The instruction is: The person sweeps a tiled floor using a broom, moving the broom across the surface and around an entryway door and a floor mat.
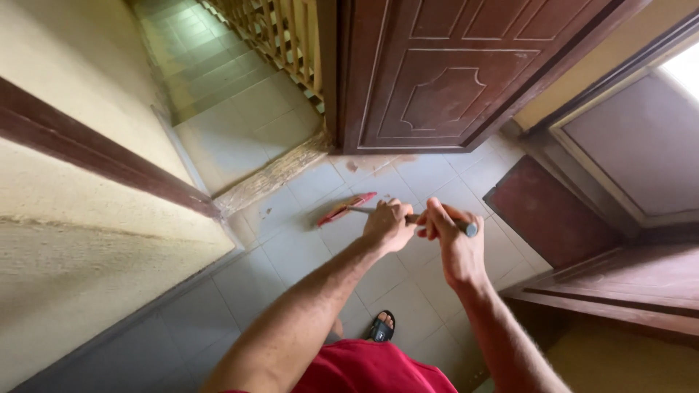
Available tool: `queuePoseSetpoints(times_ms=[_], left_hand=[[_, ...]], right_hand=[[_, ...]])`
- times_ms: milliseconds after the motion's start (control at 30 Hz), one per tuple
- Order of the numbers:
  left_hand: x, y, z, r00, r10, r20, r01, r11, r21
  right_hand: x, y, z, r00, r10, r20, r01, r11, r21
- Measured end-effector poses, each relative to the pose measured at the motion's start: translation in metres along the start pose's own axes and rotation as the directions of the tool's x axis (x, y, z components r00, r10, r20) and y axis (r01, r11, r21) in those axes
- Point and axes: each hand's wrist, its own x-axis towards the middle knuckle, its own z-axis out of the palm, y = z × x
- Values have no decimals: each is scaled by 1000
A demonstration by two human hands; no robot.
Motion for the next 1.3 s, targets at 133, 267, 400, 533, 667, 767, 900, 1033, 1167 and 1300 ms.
queuePoseSetpoints(times_ms=[133, 267, 400, 533, 667, 767, 900, 1033, 1167, 1300], left_hand=[[5, -9, -20, 997, -41, -71, 40, 999, -17], [14, -29, -28, 978, -42, -205, 29, 997, -68], [14, -47, -33, 960, -28, -278, -20, 985, -170], [5, -53, -32, 977, -111, -183, 66, 969, -236], [-8, -52, -33, 982, -143, -127, 111, 967, -230], [-16, -52, -36, 985, -158, -64, 142, 970, -199], [-23, -59, -28, 994, -67, -82, 54, 987, -150], [-32, -58, -14, 998, -55, -12, 53, 989, -136], [-43, -55, -12, 1000, -17, 3, 17, 985, -170], [-44, -54, -25, 999, -44, -32, 37, 979, -199]], right_hand=[[14, 5, 12, 995, -92, 43, 90, 994, 64], [33, 24, 31, 972, -209, 110, 170, 942, 291], [49, 39, 48, 945, -255, 204, 150, 894, 422], [52, 55, 59, 913, -294, 284, 233, 945, 229], [46, 63, 60, 947, -152, 284, 145, 988, 47], [32, 65, 57, 958, -124, 257, 118, 992, 36], [11, 55, 49, 973, -98, 211, 71, 989, 129], [-8, 36, 40, 988, -30, 148, 0, 981, 194], [-12, 20, 38, 987, -61, 149, 27, 975, 223], [-7, 7, 48, 984, -81, 158, 40, 968, 248]])
